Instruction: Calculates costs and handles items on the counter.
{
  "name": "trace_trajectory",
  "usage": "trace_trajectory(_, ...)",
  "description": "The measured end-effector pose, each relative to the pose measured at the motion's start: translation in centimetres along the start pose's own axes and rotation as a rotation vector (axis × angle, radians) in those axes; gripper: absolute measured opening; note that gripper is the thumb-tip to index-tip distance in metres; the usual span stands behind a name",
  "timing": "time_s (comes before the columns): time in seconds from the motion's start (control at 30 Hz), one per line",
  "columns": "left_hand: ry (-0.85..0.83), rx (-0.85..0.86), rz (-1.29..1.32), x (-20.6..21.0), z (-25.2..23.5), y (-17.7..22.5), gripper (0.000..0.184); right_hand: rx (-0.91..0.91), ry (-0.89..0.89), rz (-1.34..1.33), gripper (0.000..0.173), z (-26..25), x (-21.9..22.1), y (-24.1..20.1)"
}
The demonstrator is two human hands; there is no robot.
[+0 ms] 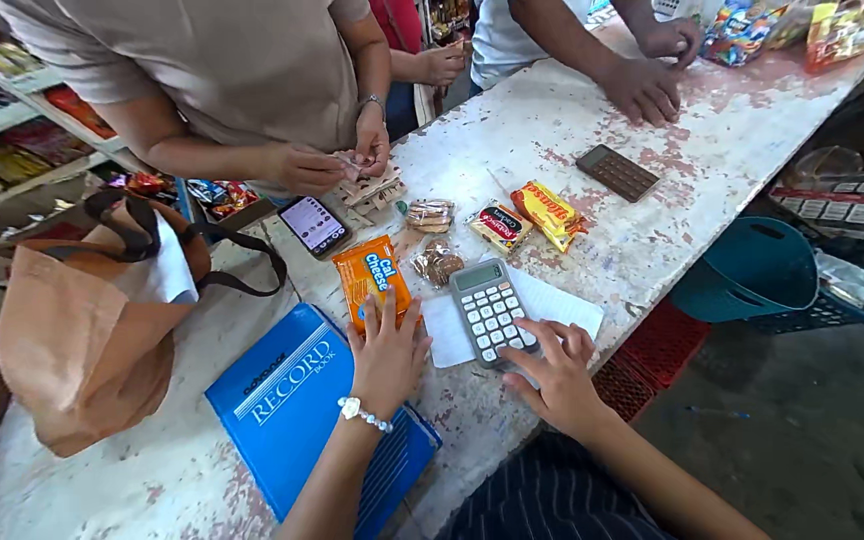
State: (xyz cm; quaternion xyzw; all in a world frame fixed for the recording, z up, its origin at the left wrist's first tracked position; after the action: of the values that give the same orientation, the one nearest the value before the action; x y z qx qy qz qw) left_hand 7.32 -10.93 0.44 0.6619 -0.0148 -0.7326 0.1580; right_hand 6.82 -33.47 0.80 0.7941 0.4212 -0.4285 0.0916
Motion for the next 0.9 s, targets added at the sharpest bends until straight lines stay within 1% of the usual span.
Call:
trace_trajectory(0.13,-0.014,-0.010,-0.004,0.0,0.0,-0.1,0.057,0.005,-0.011,-0.015,0.053,0.0,0.1,0.2)
trace_trajectory(0.2,-0.013,-0.013,-0.002,0.0,0.0,-0.1,0.057,0.045,0.006,-0.090,0.054,-0.6,-0.4,0.9)
trace_trajectory(0.3,-0.007,-0.013,0.013,0.0,0.0,-0.2,0.056,0.126,0.007,-0.084,0.053,-2.4,-0.8,3.0)
trace_trajectory(0.4,-0.020,-0.017,0.008,0.2,0.0,-0.1,0.057,0.191,-0.113,-0.068,0.055,-4.2,0.3,4.8)
trace_trajectory(0.5,-0.025,-0.023,0.006,0.0,0.0,-0.1,0.058,0.187,-0.165,-0.056,0.055,-5.9,1.3,5.4)
trace_trajectory(0.63,-0.023,-0.016,0.005,0.0,0.0,-0.2,0.057,0.177,-0.271,-0.055,0.049,-6.8,2.4,5.8)
trace_trajectory(0.7,0.005,0.002,0.025,-0.2,0.0,-0.2,0.056,0.159,-0.263,-0.052,0.050,-7.1,2.3,6.0)
trace_trajectory(0.8,-0.021,-0.003,0.017,0.1,0.0,-0.2,0.056,0.157,-0.250,-0.054,0.053,-6.6,2.2,6.1)
trace_trajectory(0.9,0.013,0.016,0.031,-0.1,0.0,-0.3,0.057,0.110,-0.145,-0.125,0.054,-5.8,0.9,4.2)
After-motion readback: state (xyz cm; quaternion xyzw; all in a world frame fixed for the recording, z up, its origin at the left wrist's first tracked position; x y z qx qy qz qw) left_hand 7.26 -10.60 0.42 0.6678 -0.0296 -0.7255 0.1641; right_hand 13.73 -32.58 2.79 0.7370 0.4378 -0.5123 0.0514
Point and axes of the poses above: each hand's wrist, its own z-axis away from the middle knuckle, its own x-axis out of the palm, y = z × x, the point moved 9 cm from there along -z, towards the middle knuckle, and after that the axes turned 5 degrees about -x, right-handed, at the moved point
